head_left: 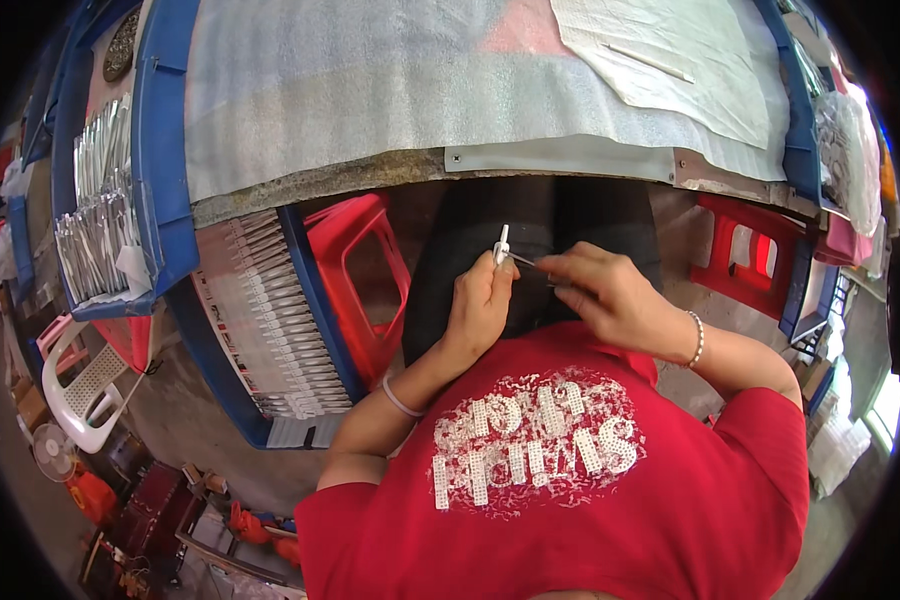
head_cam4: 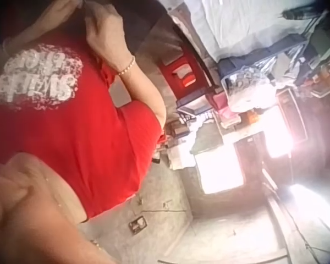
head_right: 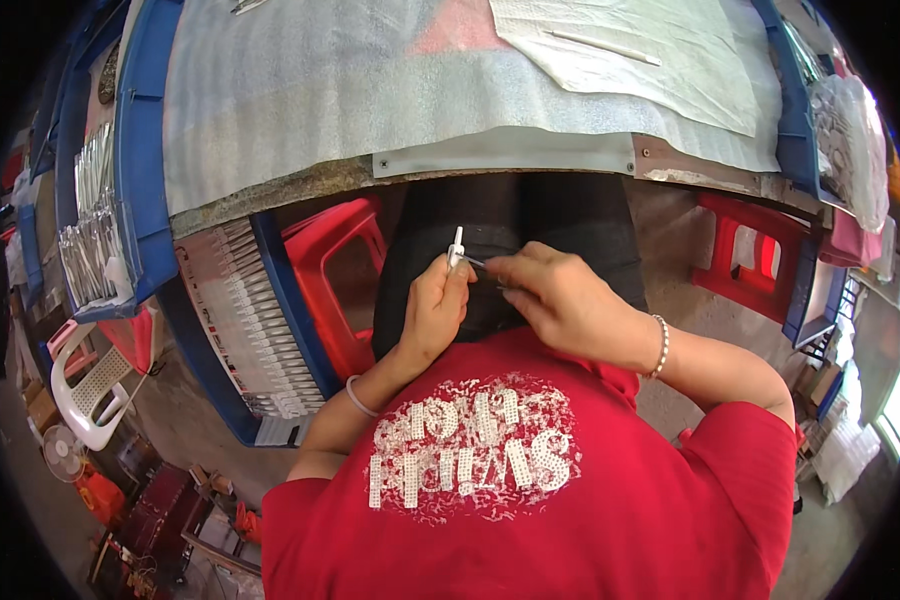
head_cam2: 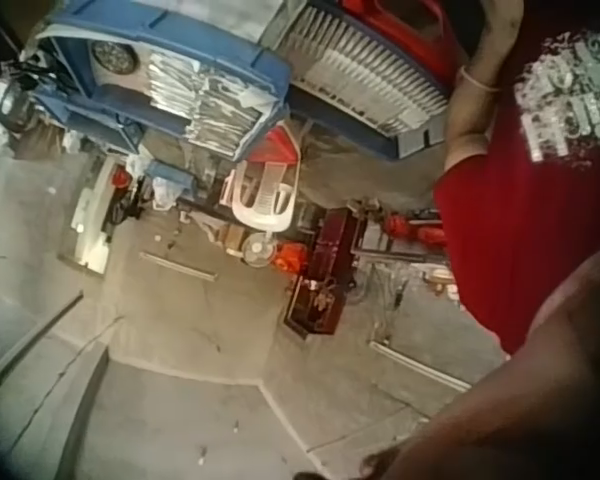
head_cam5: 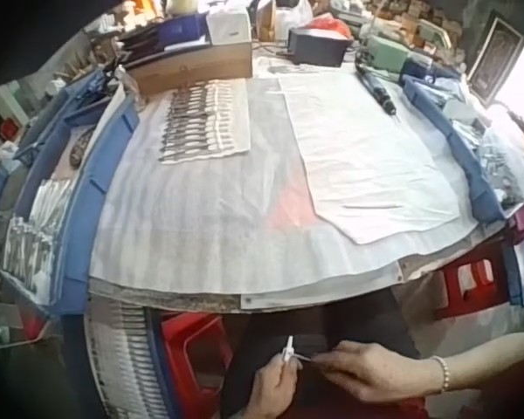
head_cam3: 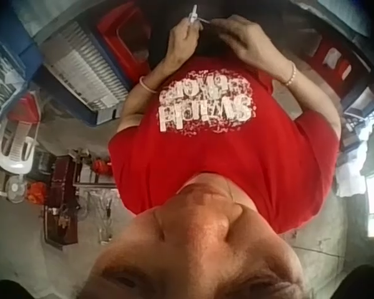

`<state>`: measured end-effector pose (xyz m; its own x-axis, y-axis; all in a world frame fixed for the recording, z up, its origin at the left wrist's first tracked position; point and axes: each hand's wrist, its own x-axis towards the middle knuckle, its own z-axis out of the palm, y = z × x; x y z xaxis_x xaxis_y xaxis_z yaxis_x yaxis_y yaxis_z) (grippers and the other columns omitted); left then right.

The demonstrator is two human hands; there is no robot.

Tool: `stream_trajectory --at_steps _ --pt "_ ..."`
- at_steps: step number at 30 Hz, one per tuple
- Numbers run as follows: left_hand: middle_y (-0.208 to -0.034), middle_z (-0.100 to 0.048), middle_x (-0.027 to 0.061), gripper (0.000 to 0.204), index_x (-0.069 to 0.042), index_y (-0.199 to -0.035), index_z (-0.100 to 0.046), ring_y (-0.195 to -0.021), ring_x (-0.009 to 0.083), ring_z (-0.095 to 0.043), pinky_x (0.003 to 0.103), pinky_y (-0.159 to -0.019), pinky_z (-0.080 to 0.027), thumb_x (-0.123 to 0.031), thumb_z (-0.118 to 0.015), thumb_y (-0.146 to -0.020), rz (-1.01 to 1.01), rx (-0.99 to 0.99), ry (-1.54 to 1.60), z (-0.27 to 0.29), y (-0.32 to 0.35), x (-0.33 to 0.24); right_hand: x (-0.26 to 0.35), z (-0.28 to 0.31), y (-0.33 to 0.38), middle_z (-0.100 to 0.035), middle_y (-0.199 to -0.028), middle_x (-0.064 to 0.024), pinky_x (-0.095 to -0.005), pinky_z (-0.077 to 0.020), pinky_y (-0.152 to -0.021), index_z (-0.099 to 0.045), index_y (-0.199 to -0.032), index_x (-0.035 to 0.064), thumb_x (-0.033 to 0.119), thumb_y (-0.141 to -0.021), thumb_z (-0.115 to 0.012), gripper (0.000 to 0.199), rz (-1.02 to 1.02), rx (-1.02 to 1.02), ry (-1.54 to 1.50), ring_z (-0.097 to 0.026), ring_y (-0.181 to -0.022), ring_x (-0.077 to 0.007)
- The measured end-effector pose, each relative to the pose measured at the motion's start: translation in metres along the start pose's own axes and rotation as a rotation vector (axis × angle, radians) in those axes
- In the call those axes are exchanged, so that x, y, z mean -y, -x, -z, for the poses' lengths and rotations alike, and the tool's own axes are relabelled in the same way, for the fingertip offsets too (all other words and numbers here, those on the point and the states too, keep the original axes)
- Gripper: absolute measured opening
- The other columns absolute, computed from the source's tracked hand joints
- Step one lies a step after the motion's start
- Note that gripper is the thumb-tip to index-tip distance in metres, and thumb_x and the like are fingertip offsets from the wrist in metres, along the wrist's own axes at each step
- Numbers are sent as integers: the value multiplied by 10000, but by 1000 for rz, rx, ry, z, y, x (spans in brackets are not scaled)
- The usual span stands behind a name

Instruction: Assembling small plastic components by inserting a thin metal needle using a precision tool.

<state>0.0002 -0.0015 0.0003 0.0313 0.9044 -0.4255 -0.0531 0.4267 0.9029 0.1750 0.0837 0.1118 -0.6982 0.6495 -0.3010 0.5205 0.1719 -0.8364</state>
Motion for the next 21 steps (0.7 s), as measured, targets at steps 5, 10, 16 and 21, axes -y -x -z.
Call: stream_trajectory --at_steps 5,10,16,21 --pt "-624 -548 155 175 8 -881 -524 -506 271 -563 366 -460 -400 -124 -470 -983 -295 -91 -254 -2 1 0 9 -1 -14 -640 -816 -134 -363 -516 -600 -647 -1029 -26 119 -831 -653 245 56 1 465 -648 -673 -301" --pt "-692 -572 280 166 42 -839 -454 -696 479 -594 499 -517 -434 -73 -501 -949 -236 -105 -399 -4 0 -1 -10 -9 -20 -649 -793 -136 -398 -507 -592 -676 -951 21 134 -810 -685 180 -171 -106 -16 -660 -683 -290" --pt "-652 -553 272 155 35 -839 -461 -667 475 -590 500 -500 -420 -69 -498 -947 -334 -80 -339 -4 -4 -1 9 -6 -19 -591 -710 -92 -329 -481 -472 -628 -1170 21 136 -772 -591 416 241 220 908 -621 -580 -207" --pt "-657 -556 269 162 32 -836 -475 -675 468 -599 495 -509 -419 -78 -493 -953 -228 -77 -333 -4 -5 2 4 4 -34 -653 -745 -106 -383 -497 -521 -672 -1101 58 134 -758 -636 354 98 277 655 -645 -599 -265"
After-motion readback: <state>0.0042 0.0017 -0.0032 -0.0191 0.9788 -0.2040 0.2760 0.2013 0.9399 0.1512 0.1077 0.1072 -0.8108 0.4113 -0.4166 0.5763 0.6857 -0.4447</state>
